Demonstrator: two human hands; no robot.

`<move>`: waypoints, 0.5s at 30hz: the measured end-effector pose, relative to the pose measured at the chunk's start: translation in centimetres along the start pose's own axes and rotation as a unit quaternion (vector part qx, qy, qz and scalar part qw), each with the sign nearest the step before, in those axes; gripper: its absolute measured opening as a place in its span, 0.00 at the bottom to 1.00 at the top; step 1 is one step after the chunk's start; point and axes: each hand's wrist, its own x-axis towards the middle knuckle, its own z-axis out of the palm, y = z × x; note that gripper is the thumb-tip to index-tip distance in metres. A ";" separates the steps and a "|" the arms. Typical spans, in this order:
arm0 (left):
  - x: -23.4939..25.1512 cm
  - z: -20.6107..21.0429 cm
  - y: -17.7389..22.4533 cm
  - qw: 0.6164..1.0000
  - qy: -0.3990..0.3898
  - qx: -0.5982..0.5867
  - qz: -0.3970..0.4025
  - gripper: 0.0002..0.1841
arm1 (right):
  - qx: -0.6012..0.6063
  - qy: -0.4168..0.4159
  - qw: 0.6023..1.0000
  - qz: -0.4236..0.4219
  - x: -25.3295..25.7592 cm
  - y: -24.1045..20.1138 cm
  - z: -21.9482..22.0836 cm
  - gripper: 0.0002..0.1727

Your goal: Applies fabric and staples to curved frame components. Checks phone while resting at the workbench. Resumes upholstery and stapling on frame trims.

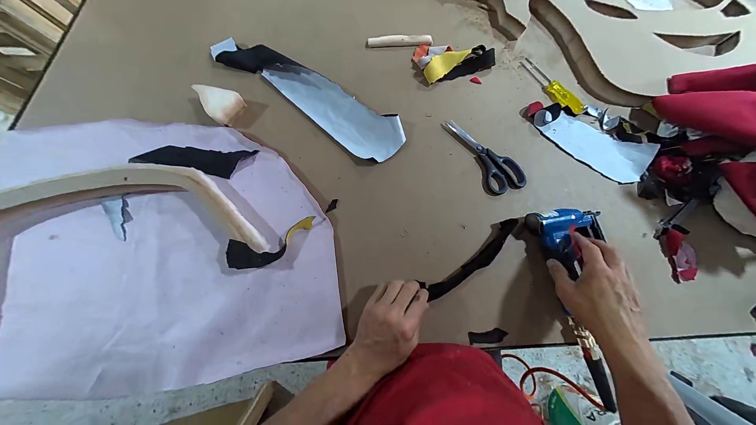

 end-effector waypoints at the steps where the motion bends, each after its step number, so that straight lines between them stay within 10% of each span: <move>1: 0.3 -0.1 -0.2 1.000 0.001 0.008 -0.008 0.12 | 0.006 -0.010 1.000 0.017 -0.1 0.4 0.5 0.38; 5: 1.6 0.3 -1.1 0.998 0.010 0.040 -0.052 0.12 | 0.009 -0.021 0.999 0.028 0.5 0.3 1.3 0.53; 15: -0.3 0.9 -0.3 0.983 0.101 -0.025 -0.149 0.13 | -0.032 -0.077 0.995 0.055 1.6 1.3 -6.9 0.33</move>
